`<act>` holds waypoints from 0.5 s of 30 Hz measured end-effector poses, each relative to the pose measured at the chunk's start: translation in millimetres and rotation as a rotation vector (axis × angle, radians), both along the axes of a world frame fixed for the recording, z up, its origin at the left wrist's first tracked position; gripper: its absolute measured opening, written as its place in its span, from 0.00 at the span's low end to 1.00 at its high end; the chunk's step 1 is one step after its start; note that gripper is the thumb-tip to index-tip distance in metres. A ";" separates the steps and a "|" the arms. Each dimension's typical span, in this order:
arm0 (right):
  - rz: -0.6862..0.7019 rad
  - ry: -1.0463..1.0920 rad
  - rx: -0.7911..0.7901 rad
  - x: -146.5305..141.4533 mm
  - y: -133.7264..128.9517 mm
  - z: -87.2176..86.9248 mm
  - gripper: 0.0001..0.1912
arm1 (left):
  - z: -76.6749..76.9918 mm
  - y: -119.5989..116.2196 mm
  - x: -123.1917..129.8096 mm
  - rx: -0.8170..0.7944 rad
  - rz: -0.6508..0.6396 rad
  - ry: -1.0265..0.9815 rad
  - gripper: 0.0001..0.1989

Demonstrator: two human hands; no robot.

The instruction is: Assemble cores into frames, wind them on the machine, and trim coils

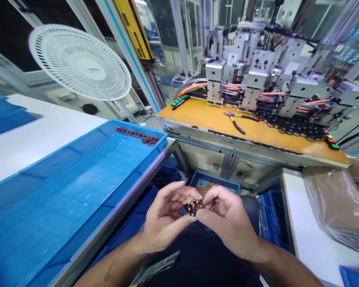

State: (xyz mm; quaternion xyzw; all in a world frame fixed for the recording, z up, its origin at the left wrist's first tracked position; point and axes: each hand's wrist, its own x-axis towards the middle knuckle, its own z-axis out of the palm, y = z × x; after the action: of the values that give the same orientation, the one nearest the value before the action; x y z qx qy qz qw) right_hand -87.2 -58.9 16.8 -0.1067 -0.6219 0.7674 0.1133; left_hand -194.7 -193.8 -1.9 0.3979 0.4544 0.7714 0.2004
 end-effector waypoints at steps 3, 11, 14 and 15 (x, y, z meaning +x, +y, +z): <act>-0.057 -0.033 -0.017 1.9 -4.1 -3.1 0.14 | -0.6 -0.3 0.0 0.029 -0.058 -0.096 0.34; 0.014 -0.037 0.119 7.8 9.1 6.1 0.16 | -2.3 -6.9 -12.8 -0.061 -0.241 -0.260 0.13; 0.076 -0.182 0.194 1.9 11.5 24.4 0.18 | -3.0 -5.5 -13.2 -0.074 -0.301 -0.253 0.17; 0.086 -0.217 0.205 0.2 10.5 27.8 0.19 | -3.4 -4.7 -12.7 -0.072 -0.325 -0.272 0.18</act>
State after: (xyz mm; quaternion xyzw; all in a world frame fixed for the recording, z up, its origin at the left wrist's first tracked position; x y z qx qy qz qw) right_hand -87.1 -48.4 44.6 -0.1501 -0.7097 0.6880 0.0229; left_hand -207.5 -198.5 -5.3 0.3507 0.3803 0.7589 0.3955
